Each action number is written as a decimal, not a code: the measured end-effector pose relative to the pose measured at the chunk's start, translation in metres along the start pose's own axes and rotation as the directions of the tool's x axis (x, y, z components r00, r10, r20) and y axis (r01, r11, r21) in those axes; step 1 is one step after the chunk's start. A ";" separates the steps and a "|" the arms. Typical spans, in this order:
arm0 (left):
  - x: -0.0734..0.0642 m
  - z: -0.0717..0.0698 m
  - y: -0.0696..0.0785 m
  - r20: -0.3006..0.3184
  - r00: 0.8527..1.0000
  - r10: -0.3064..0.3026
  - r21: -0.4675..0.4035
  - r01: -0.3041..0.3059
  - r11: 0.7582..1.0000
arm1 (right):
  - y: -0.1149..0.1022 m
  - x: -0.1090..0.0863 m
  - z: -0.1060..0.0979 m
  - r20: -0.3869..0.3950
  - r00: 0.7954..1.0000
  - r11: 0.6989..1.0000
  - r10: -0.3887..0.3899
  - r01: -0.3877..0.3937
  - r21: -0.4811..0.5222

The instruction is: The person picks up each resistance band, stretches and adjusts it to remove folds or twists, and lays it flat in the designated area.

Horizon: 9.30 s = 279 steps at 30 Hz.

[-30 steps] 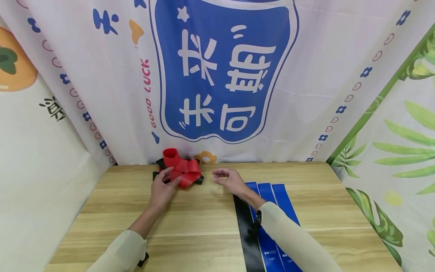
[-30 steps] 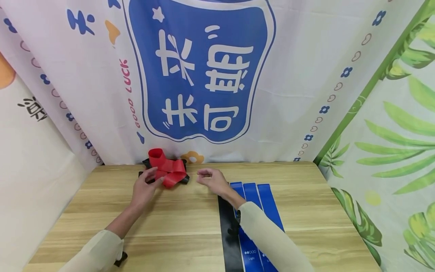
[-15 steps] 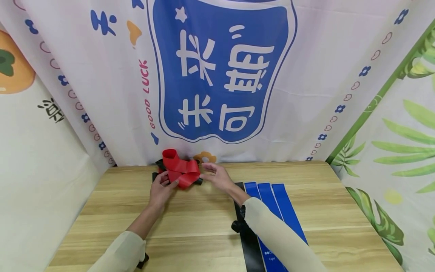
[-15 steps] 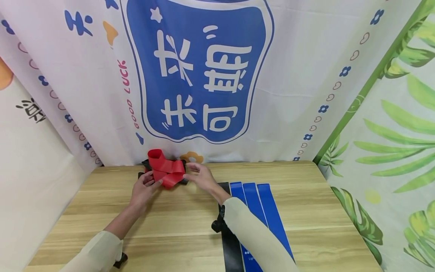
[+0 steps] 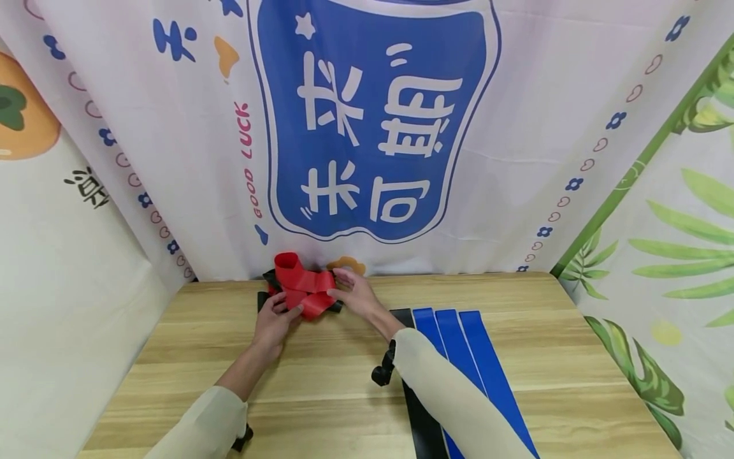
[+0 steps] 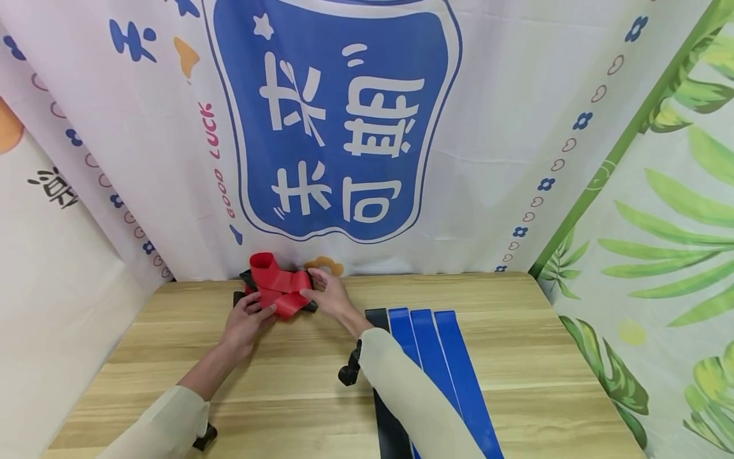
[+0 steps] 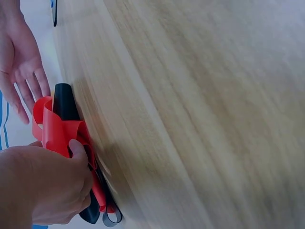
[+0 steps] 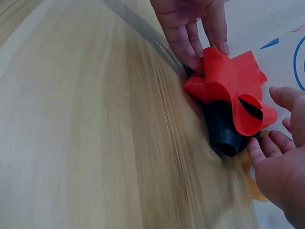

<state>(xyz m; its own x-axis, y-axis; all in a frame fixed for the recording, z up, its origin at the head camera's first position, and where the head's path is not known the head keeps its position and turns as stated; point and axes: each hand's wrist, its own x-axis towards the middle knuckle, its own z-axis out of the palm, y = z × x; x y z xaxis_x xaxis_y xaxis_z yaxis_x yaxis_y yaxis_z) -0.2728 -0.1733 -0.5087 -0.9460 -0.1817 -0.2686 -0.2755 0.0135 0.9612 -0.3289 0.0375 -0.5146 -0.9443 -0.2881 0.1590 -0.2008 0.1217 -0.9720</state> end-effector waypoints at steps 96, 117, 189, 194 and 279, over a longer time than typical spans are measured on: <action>-0.014 -0.026 0.004 0.253 0.968 0.003 -0.002 -0.003 1.000 | 0.005 -0.022 -0.039 -0.205 0.951 0.973 0.231 -0.231 0.028; -0.009 -0.025 0.003 0.224 0.973 0.057 -0.015 -0.055 0.998 | 0.004 -0.027 -0.056 -0.173 0.962 0.976 0.212 -0.199 0.093; -0.019 -0.033 0.009 0.127 0.976 0.179 -0.043 -0.175 0.984 | 0.010 -0.058 -0.093 -0.010 1.000 0.979 0.005 -0.007 -0.202; -0.018 -0.033 0.010 0.103 0.978 0.180 -0.039 -0.177 0.983 | 0.010 -0.059 -0.093 0.008 0.999 0.995 0.035 -0.034 -0.097; -0.034 -0.035 0.025 -0.115 0.944 0.310 -0.096 -0.322 0.942 | 0.006 -0.093 -0.119 -0.201 0.969 0.981 0.146 -0.115 0.158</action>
<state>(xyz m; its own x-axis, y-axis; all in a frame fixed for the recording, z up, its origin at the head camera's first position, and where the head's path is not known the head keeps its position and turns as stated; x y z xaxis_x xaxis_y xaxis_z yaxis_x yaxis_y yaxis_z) -0.2415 -0.2012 -0.4729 -0.9585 -0.2804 0.0522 0.0610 -0.0229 0.9979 -0.2729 0.1779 -0.5151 -0.9964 -0.0703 0.0469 -0.0472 0.0023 -0.9989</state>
